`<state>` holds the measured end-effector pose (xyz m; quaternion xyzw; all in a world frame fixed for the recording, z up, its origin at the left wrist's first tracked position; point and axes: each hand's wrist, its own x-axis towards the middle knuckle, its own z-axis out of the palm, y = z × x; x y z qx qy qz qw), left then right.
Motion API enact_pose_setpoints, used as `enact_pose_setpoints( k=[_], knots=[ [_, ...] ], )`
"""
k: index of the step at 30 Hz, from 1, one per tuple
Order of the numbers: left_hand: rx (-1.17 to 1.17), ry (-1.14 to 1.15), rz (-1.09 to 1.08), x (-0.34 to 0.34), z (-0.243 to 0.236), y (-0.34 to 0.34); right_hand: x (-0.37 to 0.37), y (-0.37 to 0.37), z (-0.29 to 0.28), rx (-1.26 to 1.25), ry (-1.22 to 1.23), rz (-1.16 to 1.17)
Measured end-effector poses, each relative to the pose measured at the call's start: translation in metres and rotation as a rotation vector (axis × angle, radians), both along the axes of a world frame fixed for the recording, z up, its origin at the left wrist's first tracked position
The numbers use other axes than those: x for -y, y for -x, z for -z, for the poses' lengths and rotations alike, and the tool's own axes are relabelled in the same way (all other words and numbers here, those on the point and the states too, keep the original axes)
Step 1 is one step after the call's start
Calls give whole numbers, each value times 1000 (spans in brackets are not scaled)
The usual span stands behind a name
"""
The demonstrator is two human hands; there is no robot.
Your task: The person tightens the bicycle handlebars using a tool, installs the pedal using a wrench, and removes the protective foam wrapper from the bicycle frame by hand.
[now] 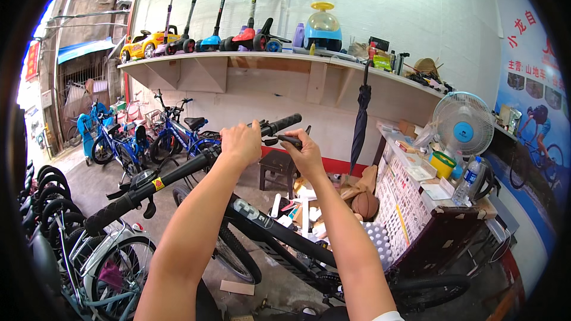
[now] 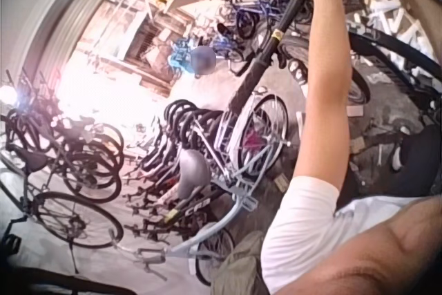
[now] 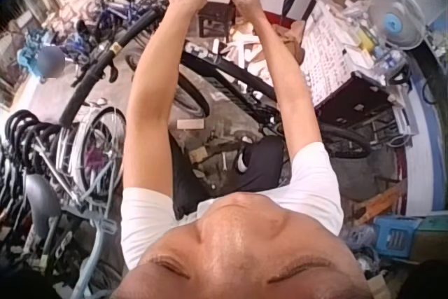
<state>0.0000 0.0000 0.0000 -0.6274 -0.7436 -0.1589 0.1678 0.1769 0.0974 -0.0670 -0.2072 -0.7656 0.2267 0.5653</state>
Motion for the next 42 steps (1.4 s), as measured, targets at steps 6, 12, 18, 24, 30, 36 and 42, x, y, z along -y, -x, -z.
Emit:
enact_pose_setpoints(
  k=[6,12,18,24,30,36,42],
  knots=[
    [-80,9,-45,-2,6,0,-4,-8,-17,205,-107,37],
    [-148,-103,-52,-5,13,0,-1,1,-2,8,73,-89],
    [-94,-20,-39,-3,9,-2,3,1,7,-103,154,-217],
    [-125,-122,-64,-3,13,-2,4,14,11,-174,114,-138],
    [-29,-41,-28,-2,6,-3,2,19,16,-262,141,-131],
    [-54,-59,-46,-5,9,-2,18,29,10,-375,242,-157],
    [-69,-48,-35,-5,9,0,30,16,-8,-334,522,-137]
  ],
)
